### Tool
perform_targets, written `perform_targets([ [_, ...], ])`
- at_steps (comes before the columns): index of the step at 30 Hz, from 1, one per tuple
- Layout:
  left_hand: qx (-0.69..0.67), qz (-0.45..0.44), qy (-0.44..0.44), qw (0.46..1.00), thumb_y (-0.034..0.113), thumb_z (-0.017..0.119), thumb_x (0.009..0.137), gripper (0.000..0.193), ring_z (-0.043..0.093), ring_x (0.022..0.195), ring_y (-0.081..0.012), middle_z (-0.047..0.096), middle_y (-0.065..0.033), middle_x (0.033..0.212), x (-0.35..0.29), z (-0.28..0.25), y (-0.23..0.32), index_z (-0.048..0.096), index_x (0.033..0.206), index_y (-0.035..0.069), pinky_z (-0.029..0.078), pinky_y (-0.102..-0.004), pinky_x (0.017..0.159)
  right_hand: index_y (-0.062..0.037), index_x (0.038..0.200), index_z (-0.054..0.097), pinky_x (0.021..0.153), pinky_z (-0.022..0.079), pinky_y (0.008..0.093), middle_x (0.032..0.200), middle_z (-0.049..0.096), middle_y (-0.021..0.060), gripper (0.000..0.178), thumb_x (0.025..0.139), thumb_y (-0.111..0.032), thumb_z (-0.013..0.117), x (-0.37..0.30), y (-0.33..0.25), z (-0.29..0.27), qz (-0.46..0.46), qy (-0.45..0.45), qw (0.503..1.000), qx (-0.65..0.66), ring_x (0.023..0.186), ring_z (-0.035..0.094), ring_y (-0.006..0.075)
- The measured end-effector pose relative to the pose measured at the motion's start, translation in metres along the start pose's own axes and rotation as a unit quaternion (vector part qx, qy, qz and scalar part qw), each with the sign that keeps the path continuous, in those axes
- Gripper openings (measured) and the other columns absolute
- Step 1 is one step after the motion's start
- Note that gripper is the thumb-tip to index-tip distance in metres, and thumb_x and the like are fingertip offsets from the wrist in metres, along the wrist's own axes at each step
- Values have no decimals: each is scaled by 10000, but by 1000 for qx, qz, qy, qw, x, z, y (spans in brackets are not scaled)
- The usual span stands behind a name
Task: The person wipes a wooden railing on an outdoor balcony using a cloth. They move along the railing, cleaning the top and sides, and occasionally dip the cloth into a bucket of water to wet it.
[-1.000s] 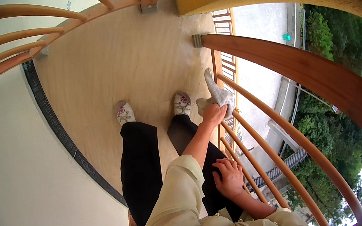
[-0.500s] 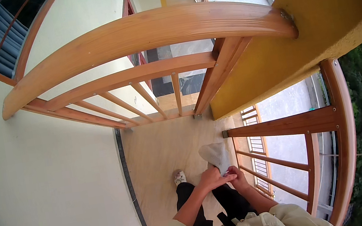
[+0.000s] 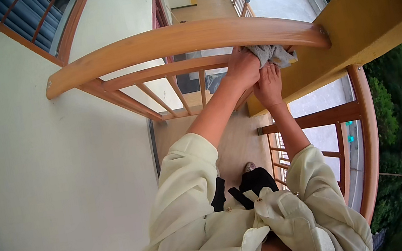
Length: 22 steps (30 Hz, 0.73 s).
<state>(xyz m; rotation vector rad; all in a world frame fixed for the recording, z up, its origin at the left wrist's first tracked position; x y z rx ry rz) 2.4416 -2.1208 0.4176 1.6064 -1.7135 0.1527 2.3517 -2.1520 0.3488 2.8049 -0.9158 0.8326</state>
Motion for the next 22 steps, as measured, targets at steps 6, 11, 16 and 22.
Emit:
perform_targets([
  [6, 112, -163, -183, 963, 142, 566, 793, 307, 623, 990, -253, 699, -94, 938, -50, -14, -70, 655, 1081, 84, 257, -469, 1057, 68, 1063, 592, 988, 370, 474, 1208, 575, 195, 400, 715, -126, 632, 28, -77, 17, -22, -33, 999, -10, 1163, 496, 353],
  [11, 119, -214, 21, 969, 18, 581, 762, 377, 567, 1100, -299, 666, -131, 1055, -130, -138, -112, 625, 1134, 65, 272, -475, 1097, 31, 1020, 620, 947, 393, 451, 1108, 604, 170, 308, 762, -134, 591, 57, -200, 33, -169, -11, 970, 172, 1108, 519, 328],
  [16, 222, -358, 55, 905, -35, 575, 743, 341, 537, 1065, -380, 628, -180, 1057, -206, -235, -186, 622, 1077, 18, 390, -492, 974, -39, 979, 643, 886, 424, 435, 1092, 622, 120, 216, 822, -166, 567, 101, -337, 84, -197, -143, 906, 346, 1086, 550, 279],
  [22, 254, -357, 41, 898, -8, 576, 781, 448, 466, 1195, -367, 547, -185, 1229, -209, -231, -192, 548, 1222, 66, 350, -478, 1030, -43, 1077, 610, 808, 471, 411, 1050, 634, 139, 238, 929, -197, 507, 130, -328, 81, -19, -208, 799, 564, 950, 589, 289],
])
Point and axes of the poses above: each hand's wrist, its own x-axis towards the middle knuckle, its own z-axis out of the palm, y = z × x, the point moved 7 cm from there along x, towards the middle knuckle
